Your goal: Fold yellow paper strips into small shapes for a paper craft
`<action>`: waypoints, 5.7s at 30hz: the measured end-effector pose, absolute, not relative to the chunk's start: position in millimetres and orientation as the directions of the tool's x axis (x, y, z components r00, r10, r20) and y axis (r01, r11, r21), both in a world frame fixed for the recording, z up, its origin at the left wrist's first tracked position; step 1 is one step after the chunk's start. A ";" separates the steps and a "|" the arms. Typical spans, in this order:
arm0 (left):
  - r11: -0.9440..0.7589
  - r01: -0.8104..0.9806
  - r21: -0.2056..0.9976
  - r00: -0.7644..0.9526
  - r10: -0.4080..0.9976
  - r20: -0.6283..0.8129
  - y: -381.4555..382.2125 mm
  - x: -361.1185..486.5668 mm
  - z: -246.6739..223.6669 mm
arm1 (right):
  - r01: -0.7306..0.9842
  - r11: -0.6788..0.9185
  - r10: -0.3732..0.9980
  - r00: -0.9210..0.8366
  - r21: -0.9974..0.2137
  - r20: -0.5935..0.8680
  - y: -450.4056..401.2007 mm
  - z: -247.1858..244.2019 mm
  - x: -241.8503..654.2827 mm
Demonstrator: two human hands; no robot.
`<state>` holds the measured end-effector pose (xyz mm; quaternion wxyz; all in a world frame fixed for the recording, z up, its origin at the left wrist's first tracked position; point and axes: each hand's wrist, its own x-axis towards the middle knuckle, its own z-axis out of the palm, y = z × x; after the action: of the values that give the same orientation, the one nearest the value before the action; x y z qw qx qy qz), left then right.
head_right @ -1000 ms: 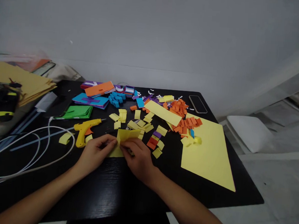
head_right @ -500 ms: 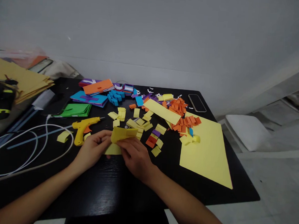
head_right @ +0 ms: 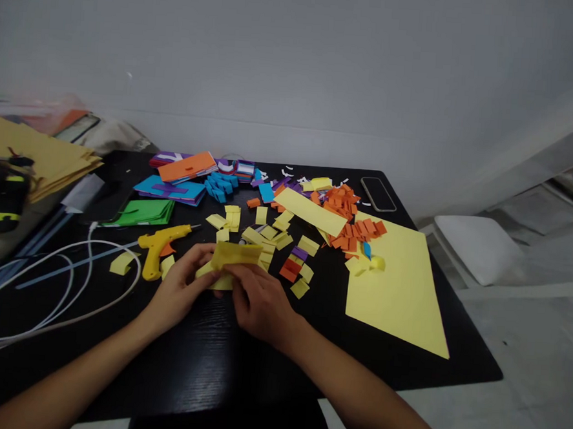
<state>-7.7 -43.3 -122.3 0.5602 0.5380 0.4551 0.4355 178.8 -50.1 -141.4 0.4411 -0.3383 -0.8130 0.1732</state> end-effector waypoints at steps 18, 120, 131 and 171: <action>0.002 0.210 0.978 0.145 0.989 -0.034 -42.1 -11.5 -115.3 | 0.209 0.166 0.982 -0.130 -0.964 0.141 -29.6 -144.2 187.0; -0.041 0.376 0.926 0.044 0.999 0.026 -43.5 -5.4 -118.0 | -0.158 -0.027 0.985 -0.172 -0.987 0.001 -46.0 -151.0 164.7; -0.108 0.273 0.956 0.074 0.993 0.091 -42.2 -8.0 -123.8 | -0.174 -0.124 0.981 -0.168 -0.977 -0.094 -40.1 -141.7 170.6; -0.238 0.425 0.873 0.097 0.971 0.218 -38.9 -25.5 -116.6 | -0.228 -0.138 0.832 -0.554 -0.964 0.012 -40.0 -119.0 190.0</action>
<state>-25.5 -38.9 -116.6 0.3251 0.6655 0.5245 0.4198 190.0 -40.0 -119.0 0.3789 -0.2816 -0.5362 0.6998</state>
